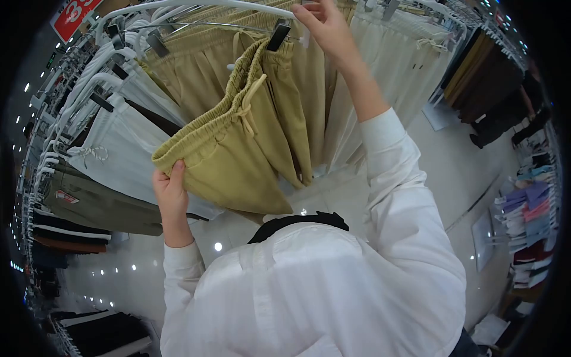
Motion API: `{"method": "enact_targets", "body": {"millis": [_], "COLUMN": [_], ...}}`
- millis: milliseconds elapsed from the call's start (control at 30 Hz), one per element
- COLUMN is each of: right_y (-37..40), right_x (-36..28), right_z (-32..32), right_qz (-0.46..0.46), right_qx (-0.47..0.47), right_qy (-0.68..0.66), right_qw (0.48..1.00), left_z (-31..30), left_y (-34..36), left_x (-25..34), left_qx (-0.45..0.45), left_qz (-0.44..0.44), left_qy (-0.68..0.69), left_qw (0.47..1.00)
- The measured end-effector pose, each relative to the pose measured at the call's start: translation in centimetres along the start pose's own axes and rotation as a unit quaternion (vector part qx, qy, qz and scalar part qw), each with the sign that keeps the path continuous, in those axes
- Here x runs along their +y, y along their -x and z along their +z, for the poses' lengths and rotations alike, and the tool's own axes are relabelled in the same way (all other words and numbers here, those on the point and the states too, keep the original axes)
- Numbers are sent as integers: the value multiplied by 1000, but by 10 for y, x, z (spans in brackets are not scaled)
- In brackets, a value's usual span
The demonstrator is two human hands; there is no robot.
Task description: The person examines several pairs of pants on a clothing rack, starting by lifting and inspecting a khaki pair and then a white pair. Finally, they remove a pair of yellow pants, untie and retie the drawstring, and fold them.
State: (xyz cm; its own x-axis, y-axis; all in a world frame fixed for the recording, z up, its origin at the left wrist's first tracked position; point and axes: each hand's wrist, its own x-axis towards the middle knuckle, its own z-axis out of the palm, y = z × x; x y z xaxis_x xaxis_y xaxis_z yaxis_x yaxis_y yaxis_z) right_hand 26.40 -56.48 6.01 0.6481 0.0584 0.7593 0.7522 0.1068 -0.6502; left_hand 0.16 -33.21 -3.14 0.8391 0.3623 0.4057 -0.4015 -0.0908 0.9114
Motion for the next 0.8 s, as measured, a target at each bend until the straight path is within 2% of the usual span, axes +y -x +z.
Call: {"method": "enact_targets", "body": {"millis": [33,100,200,300,333,367,433,500,567,600,633,767,800], "right_y": [1,2,0,-2,-2,-2,-5,-12,-18,-11,0,13,38], "right_x": [2,1,13,3,3,3,4,0,8,6,-1,43,31], "right_z": [-4,-10,-8,-9,-6,-5,-6,-12,-21,-11,2,-22,-21], "right_qz": [5,114,137,135,123,129,118,120,85,92,33,-145,-145], "right_qx": [-2,-189,-254,-234,-230,-238,-197,-214,-260,-274,-139,42,99], "right_qy": [-3,-6,-40,15,-60,-67,-133,-146,-19,-32,3,100,56], "right_qw": [1000,975,957,963,964,960,964,958,962,957,990,983,983], "left_z": [0,0,1,1,1,2,2,2,10,14,20,53,58], "left_y": [2,6,14,27,30,33,43,55,68,76,83,76,74], "left_x": [2,3,1,3,5,9,14,20,35,43,53,83,83], "left_qx": [3,-4,-4,36,44,76,120,218,272,248,226,354,380], "left_qz": [-4,6,27,38,31,33,32,34,22,42,61,38,54], "left_qy": [-3,-8,-6,-15,-20,-4,4,75,74,68,62,108,116], "left_qw": [1000,1000,1000,999,998,997,992,972,959,966,970,928,916]}}
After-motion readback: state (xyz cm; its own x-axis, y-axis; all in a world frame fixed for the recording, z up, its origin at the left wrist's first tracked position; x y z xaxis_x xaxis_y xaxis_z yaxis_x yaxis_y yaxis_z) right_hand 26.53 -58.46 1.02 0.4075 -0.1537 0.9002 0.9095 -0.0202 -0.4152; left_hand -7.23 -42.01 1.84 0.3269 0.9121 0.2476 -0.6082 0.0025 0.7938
